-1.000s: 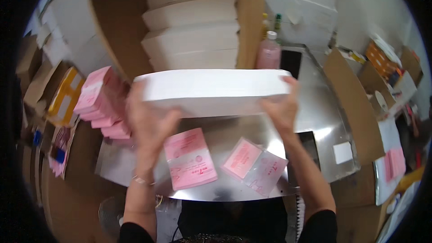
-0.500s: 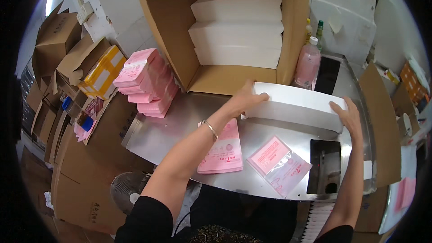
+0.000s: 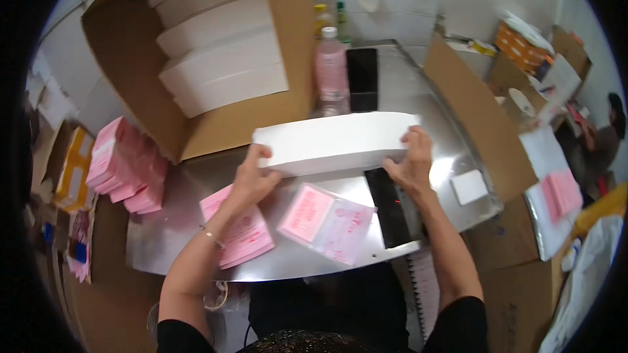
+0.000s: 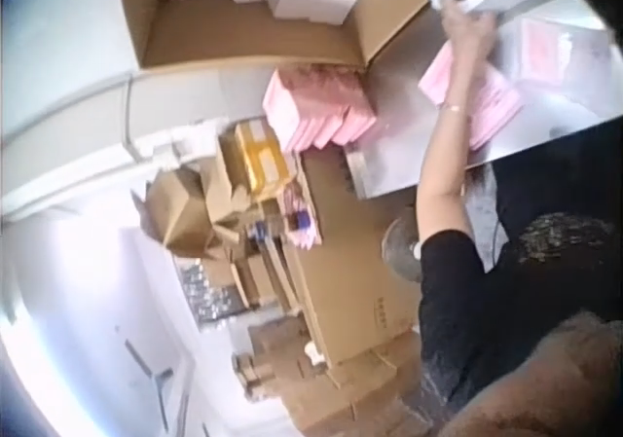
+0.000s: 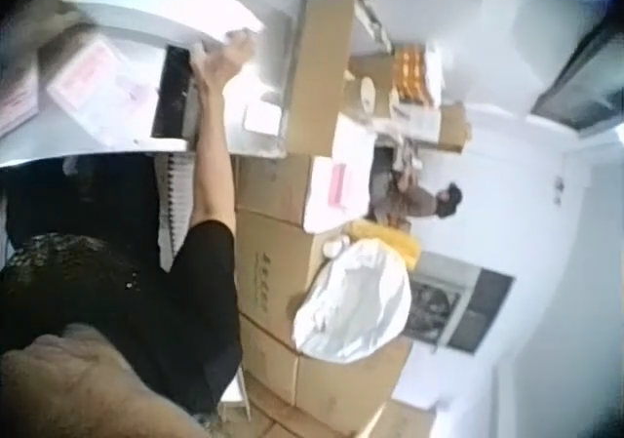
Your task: Sliding pink sleeves over small white boxes and organizing them into a larger cardboard box.
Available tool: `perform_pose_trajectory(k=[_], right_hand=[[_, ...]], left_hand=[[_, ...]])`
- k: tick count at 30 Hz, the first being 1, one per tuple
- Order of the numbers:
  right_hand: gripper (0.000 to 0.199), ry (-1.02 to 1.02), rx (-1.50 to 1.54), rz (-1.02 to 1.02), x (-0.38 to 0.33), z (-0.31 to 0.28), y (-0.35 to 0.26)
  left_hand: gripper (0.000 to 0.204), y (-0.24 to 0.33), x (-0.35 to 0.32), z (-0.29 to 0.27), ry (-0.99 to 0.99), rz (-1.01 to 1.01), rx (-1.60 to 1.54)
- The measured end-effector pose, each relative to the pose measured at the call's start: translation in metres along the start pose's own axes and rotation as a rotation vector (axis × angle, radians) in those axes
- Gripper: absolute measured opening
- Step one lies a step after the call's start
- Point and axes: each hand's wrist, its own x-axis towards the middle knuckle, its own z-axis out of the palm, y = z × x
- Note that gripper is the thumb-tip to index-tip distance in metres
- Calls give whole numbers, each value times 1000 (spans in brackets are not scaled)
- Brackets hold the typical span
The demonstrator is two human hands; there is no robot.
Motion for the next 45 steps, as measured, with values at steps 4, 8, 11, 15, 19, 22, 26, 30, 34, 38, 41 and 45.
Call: perform_pose_trajectory(k=[4,8,11,15,19,22,26,30,34,38,41,45], right_hand=[[48,128,-85,-21,6,-42,4],[40,-74,-800,-195,13,-97,30],[57,-482,-903,-188,7,-95,41],[68,-372,133,84,11,-19,-51],[51,-21,18,12,1,36,-63],[50,38,88,-61,6,23,-44],[45,-12,-571,-202,25,-42,-11],[67,-514,-804,-226,28,-40,-14],[72,-502,211,162,22,18,-103],[66,-262,99,143,8,68,-128],[63,-172,140,79,9,60,-104],[51,-3,-305,-83,39,4,-74]], left_hand=[[57,-2,-3,-15,-12,33,-30],[79,21,-7,-33,65,-72,-73],[93,55,-2,-35,-83,-285,-257],[86,20,21,-5,-106,-85,-350],[89,40,17,4,-25,-97,-355],[84,25,11,-7,-1,-44,-436],[58,17,15,-14,-102,-252,-514],[60,18,25,-15,-105,-86,-318],[105,35,49,2,15,-49,138],[139,67,55,17,-62,-171,480],[137,64,56,2,-227,-196,475],[128,67,57,-3,-356,-196,549]])
